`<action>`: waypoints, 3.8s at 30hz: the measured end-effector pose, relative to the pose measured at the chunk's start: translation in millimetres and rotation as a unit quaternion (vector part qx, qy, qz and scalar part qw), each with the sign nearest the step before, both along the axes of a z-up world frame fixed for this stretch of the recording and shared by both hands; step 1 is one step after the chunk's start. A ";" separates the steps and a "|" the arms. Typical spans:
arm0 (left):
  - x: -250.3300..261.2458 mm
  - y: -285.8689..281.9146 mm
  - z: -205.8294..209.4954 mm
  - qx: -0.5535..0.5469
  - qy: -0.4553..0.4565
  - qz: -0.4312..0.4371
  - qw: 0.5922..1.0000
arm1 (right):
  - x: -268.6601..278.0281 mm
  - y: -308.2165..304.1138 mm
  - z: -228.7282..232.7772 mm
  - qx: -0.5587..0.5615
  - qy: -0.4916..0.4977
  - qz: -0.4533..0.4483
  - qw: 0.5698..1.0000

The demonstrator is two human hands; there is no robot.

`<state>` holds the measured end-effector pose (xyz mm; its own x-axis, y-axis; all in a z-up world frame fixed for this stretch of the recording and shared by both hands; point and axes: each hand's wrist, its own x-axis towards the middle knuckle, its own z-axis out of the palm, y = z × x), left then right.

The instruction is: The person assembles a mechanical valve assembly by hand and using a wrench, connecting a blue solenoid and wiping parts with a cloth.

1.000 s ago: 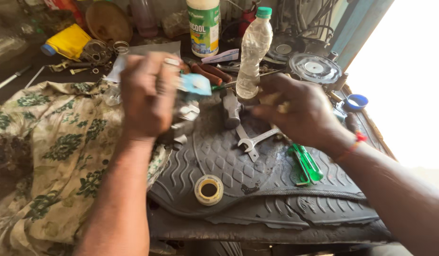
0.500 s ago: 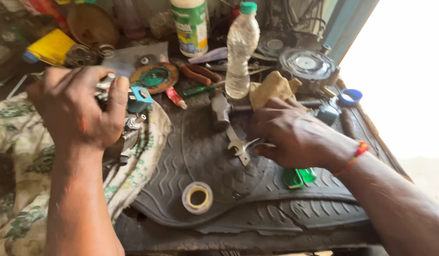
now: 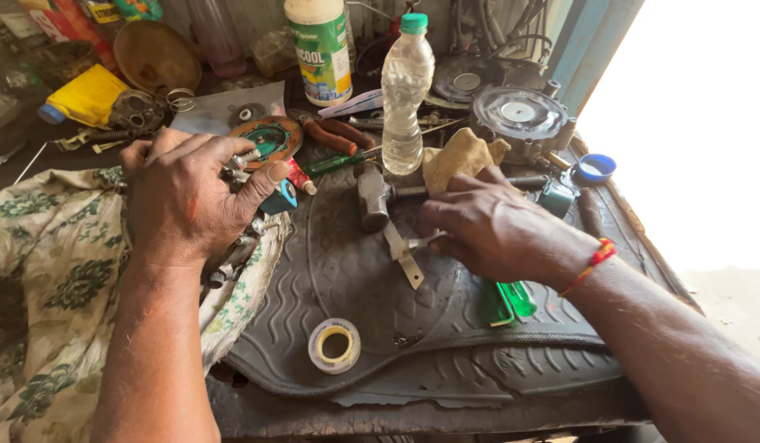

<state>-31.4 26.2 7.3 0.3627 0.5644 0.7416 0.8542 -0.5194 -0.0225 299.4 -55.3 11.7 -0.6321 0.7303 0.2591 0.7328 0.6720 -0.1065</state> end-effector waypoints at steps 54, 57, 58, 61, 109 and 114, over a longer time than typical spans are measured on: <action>135.4 8.8 -4.9 0.042 -0.100 -0.101 0.989 | 48.8 6.3 18.1 -0.180 0.052 -0.117 0.975; 140.7 10.0 -9.2 0.016 -0.063 -0.075 0.995 | 38.9 5.9 14.6 -0.179 0.036 -0.129 0.975; 141.9 10.1 -10.1 0.022 -0.053 -0.068 0.996 | 36.3 5.7 14.1 -0.189 0.024 -0.138 0.972; 141.5 9.6 -10.7 -0.052 -0.067 -0.067 0.994 | 31.1 7.4 11.4 -0.212 -0.007 -0.157 0.965; 314.8 -9.1 -7.9 -0.471 -0.006 -0.258 0.844 | 167.2 32.4 9.8 -0.101 0.816 -0.176 0.542; 313.2 2.3 -23.8 -0.444 -0.069 -0.244 0.859 | 168.8 32.8 4.7 -0.118 0.792 -0.172 0.573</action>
<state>281.8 28.6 -16.4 0.6608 0.7351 0.1518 0.4922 -0.5771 0.6517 468.2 -22.4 16.4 0.4529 0.8737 0.1777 -0.3241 0.3470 -0.8801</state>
